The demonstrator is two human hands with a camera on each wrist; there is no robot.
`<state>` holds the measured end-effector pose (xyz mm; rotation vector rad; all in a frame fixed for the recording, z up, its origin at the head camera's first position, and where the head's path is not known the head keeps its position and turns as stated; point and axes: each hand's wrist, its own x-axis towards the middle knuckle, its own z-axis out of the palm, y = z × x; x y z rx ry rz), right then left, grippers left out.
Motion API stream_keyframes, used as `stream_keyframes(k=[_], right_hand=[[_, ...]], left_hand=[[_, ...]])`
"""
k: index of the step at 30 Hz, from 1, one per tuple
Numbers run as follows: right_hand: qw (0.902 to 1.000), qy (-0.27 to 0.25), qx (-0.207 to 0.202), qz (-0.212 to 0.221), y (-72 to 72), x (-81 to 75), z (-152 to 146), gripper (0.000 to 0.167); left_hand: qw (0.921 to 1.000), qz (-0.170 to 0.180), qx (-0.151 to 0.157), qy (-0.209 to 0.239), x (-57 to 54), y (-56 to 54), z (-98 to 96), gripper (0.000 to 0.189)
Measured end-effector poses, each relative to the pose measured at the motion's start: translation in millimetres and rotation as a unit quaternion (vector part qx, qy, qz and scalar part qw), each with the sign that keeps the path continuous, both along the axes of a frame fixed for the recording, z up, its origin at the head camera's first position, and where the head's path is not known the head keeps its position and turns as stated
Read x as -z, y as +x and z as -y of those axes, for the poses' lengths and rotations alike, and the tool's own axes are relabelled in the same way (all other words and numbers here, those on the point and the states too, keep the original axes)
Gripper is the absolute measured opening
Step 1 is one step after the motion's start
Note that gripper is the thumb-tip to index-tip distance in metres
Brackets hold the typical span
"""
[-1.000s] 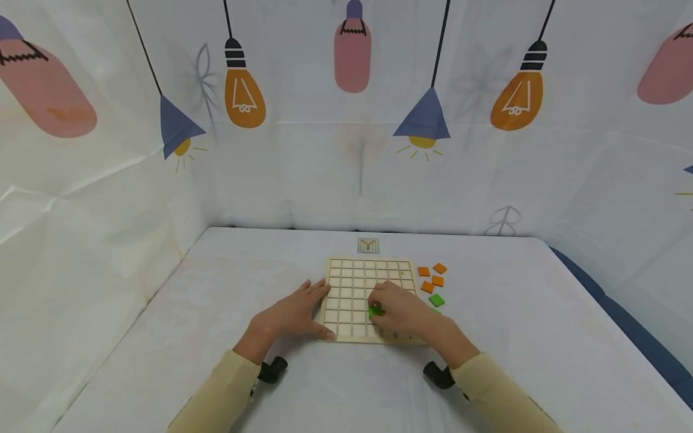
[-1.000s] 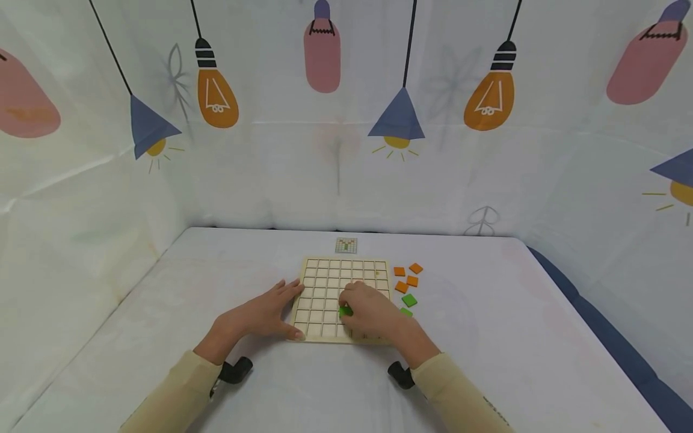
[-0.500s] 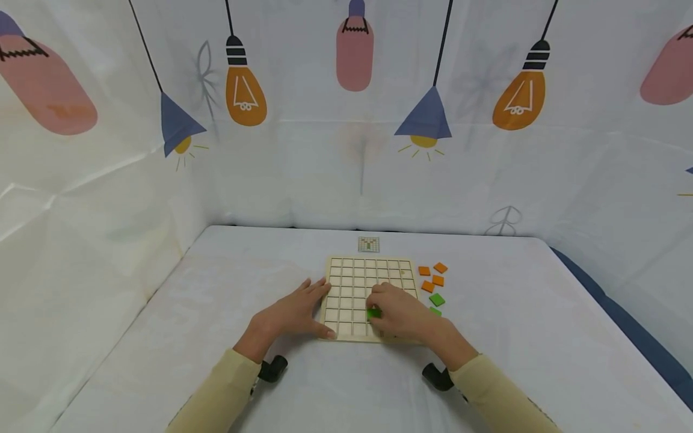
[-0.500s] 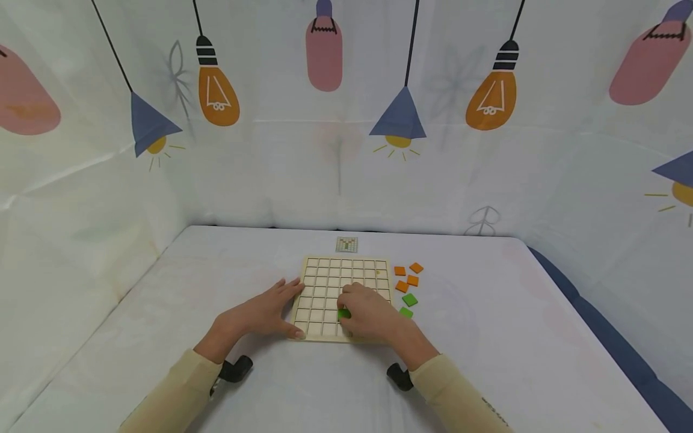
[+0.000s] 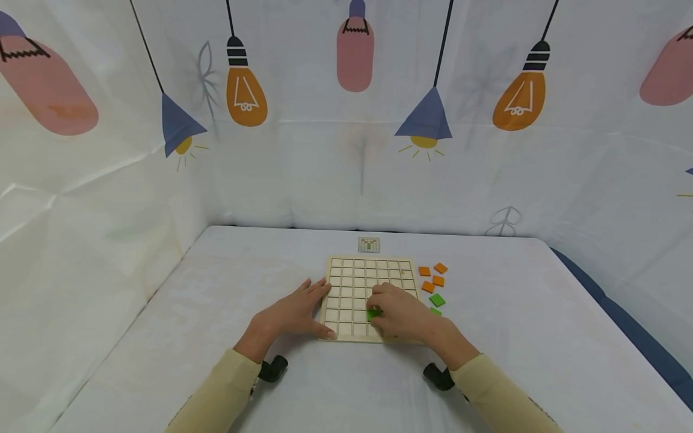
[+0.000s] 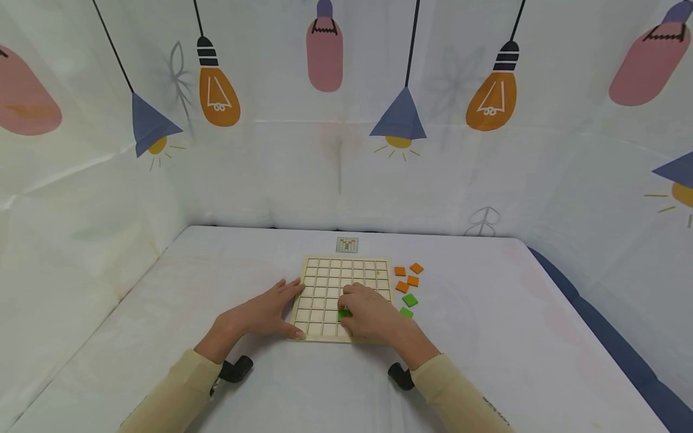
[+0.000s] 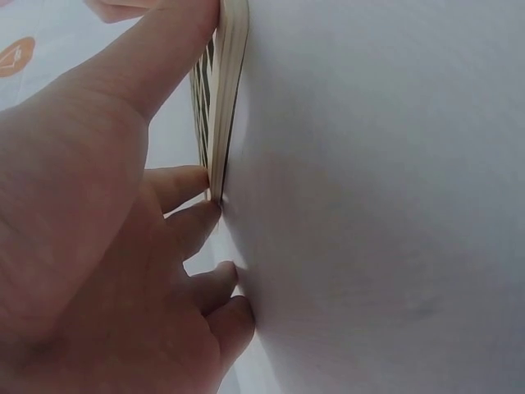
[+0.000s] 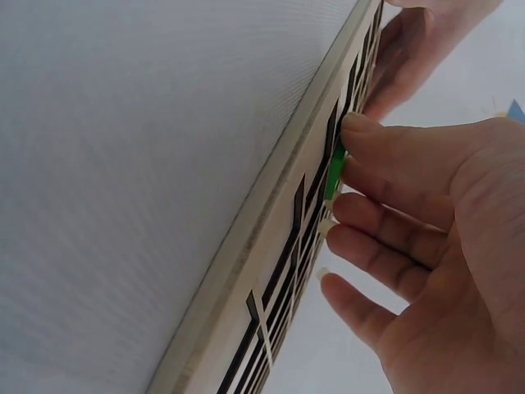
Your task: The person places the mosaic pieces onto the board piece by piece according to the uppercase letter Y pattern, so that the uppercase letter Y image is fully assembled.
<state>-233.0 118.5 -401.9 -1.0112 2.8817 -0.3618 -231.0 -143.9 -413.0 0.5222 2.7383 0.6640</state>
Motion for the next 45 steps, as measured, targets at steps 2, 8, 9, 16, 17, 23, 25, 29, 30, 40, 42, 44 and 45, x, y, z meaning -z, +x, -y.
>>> stream_keyframes(k=[2, 8, 9, 16, 17, 23, 25, 29, 30, 40, 42, 44, 45], right_hand=[[1.0, 0.0, -0.001, -0.001, -0.4, 0.5, -0.5, 0.015], [1.0, -0.002, -0.004, -0.007, -1.0, 1.9, -2.2, 0.014], [0.9999, -0.003, -0.005, -0.008, -0.9, 2.0, -2.5, 0.014], [0.9998, -0.012, -0.007, -0.017, -0.9, 3.2, -5.8, 0.013], [0.9997, -0.012, -0.007, -0.017, -0.7, 2.8, -6.2, 0.013], [0.9997, -0.012, -0.005, -0.019, -1.0, 1.7, -9.2, 0.011], [0.9997, -0.014, -0.006, -0.018, -1.3, 1.5, -10.5, 0.011], [0.9996, -0.016, -0.008, -0.021, -1.5, 2.0, -14.2, 0.01], [0.9996, -0.018, -0.007, -0.021, -1.7, 2.3, -15.2, 0.01], [0.9994, -0.022, -0.01, -0.025, -4.4, 2.4, -29.4, 0.018], [0.9992, -0.024, -0.015, -0.029, -4.7, 2.3, -32.8, 0.018], [0.999, -0.026, -0.014, -0.033, -4.8, 1.9, -36.1, 0.019], [0.999, -0.025, -0.011, -0.034, -4.8, 1.7, -37.7, 0.02]], left_hand=[[1.0, 0.001, 0.001, 0.001, -0.7, -0.1, -0.1, 0.11], [1.0, 0.002, 0.001, -0.001, -2.0, 0.3, -0.9, 0.11], [1.0, 0.002, 0.001, -0.001, -2.1, 0.4, -1.2, 0.11], [1.0, 0.004, -0.002, -0.006, -2.6, 0.7, -1.7, 0.109], [1.0, 0.005, -0.002, -0.006, -2.9, 0.9, -1.6, 0.109], [1.0, 0.004, -0.001, -0.007, -3.1, 0.6, -0.5, 0.109], [1.0, 0.004, 0.0, -0.006, -2.2, 0.3, -0.2, 0.109], [1.0, 0.002, 0.003, -0.007, -0.6, 0.1, 0.3, 0.11], [1.0, 0.001, 0.004, -0.007, -0.3, 0.2, 0.5, 0.11], [1.0, -0.004, 0.007, -0.006, -1.0, 1.2, 0.1, 0.11], [1.0, -0.005, 0.007, -0.005, -1.2, 1.1, 0.0, 0.11], [0.9999, -0.005, 0.007, -0.006, -0.8, 0.9, 0.1, 0.11], [0.9999, -0.005, 0.008, -0.006, -0.7, 0.8, 0.2, 0.11]])
